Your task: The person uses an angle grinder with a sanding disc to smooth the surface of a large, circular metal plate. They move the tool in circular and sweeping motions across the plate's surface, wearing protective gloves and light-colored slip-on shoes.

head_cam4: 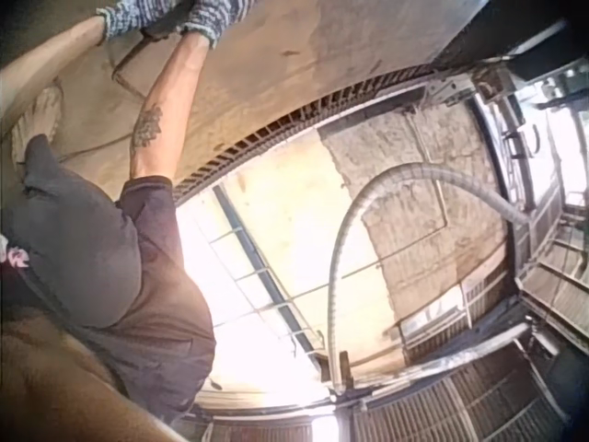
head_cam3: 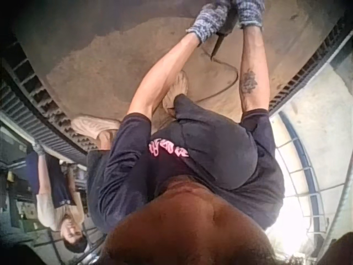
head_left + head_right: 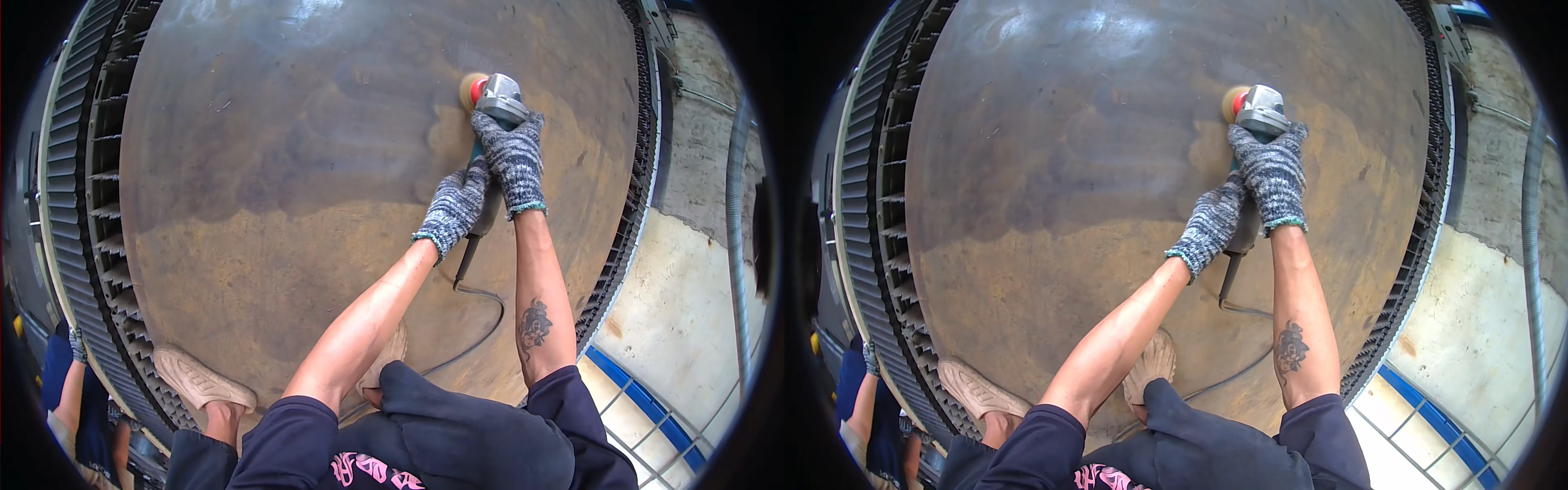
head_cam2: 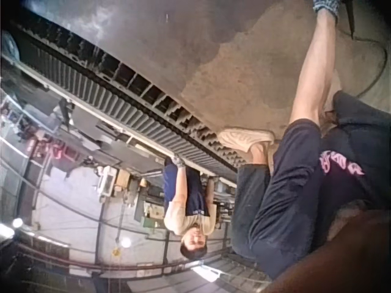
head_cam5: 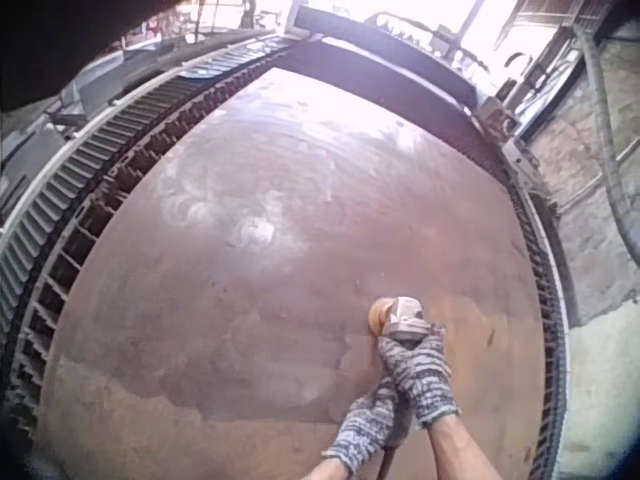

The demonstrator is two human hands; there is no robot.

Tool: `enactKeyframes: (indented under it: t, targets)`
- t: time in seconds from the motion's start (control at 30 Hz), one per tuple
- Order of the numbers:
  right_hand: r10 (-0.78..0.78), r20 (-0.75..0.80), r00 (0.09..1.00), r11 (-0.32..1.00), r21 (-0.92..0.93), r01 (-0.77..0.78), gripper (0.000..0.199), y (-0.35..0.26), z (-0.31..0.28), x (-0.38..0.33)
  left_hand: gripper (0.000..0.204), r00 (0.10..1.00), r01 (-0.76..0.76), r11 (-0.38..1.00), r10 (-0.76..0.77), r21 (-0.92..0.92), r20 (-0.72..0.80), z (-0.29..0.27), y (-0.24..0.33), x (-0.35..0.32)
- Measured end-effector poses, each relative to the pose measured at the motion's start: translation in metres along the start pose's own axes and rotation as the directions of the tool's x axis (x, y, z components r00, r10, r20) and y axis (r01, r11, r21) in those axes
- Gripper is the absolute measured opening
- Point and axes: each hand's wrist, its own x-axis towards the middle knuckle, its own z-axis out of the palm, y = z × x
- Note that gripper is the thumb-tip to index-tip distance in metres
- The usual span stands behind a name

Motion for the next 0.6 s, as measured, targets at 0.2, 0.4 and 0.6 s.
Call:
enactKeyframes:
  t: [0.2, 0.4, 0.6]
  targets:
    - [0.03, -0.032, 0.999, 1.0, -0.004, -0.03, 0.105, 0.007, -0.009, 0.034, 0.07, 0.998, 0.051, 0.997, -0.053, 0.062, 0.024, 0.012, 0.008, 0.028]
    - [-0.018, 0.035, 0.999, 0.999, -0.032, 0.019, 0.114, -0.017, -0.002, 0.019, 0.066, 0.994, 0.105, 0.994, -0.105, 0.011, -0.024, -0.004, 0.026, 0.019]
    - [-0.054, 0.019, 0.998, 0.998, 0.023, 0.054, 0.101, -0.019, 0.009, 0.02, 0.065, 0.996, 0.061, 0.998, -0.061, 0.003, -0.066, -0.012, 0.016, 0.02]
